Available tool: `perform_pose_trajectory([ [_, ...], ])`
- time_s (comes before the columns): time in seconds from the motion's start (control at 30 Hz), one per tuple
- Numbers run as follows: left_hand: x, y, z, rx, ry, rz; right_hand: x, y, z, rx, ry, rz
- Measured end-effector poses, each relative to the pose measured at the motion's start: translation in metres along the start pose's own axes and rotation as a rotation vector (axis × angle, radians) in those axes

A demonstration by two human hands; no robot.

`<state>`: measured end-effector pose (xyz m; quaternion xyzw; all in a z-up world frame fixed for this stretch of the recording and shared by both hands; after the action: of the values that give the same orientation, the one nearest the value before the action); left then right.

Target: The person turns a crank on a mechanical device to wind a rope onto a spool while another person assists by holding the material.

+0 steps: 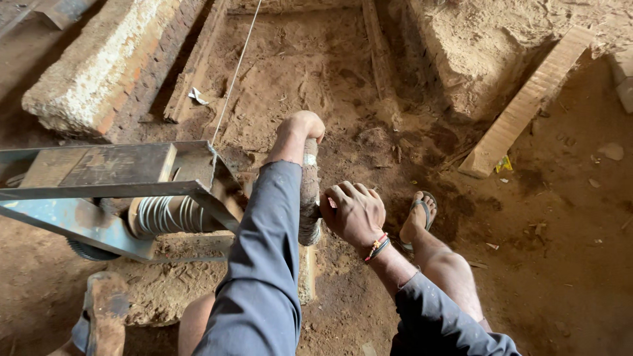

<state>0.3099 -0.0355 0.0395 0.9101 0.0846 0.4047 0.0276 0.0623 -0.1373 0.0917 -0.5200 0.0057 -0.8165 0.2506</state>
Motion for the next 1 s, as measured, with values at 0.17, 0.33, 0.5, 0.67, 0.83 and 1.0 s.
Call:
perform_pose_trajectory([
  [0.17, -0.005, -0.002, 0.023, 0.012, -0.108, 0.061, 0.009, -0.005, 0.008, 0.033, 0.037, -0.039],
  [0.33, -0.002, 0.004, 0.029, 0.012, -0.155, 0.105, 0.013, -0.005, 0.018, 0.068, 0.064, -0.053],
  [0.5, 0.006, 0.007, 0.029, 0.022, 0.010, 0.112, 0.009, 0.001, 0.024, 0.059, 0.064, -0.047],
  [0.67, 0.028, 0.015, 0.025, -0.146, 0.287, 0.006, -0.005, 0.009, 0.032, 0.036, 0.015, -0.066],
  [0.83, 0.007, 0.002, -0.081, -0.442, 0.683, -0.033, -0.020, 0.024, 0.049, -0.022, -0.136, -0.074],
  [1.0, -0.057, -0.041, -0.201, -0.548, 0.774, -0.082, -0.012, 0.028, 0.068, -0.053, -0.100, -0.100],
])
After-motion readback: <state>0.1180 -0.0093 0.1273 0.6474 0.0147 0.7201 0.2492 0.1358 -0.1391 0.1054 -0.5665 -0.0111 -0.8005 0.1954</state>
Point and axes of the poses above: each hand's wrist, its own z-axis towards the middle knuckle, its own x-axis out of the back of the hand, y = z × x, the point moved 9 cm from there along z, towards the middle knuckle, and after that the axes turned 12 degrees about -y, right-handed, at the moved point
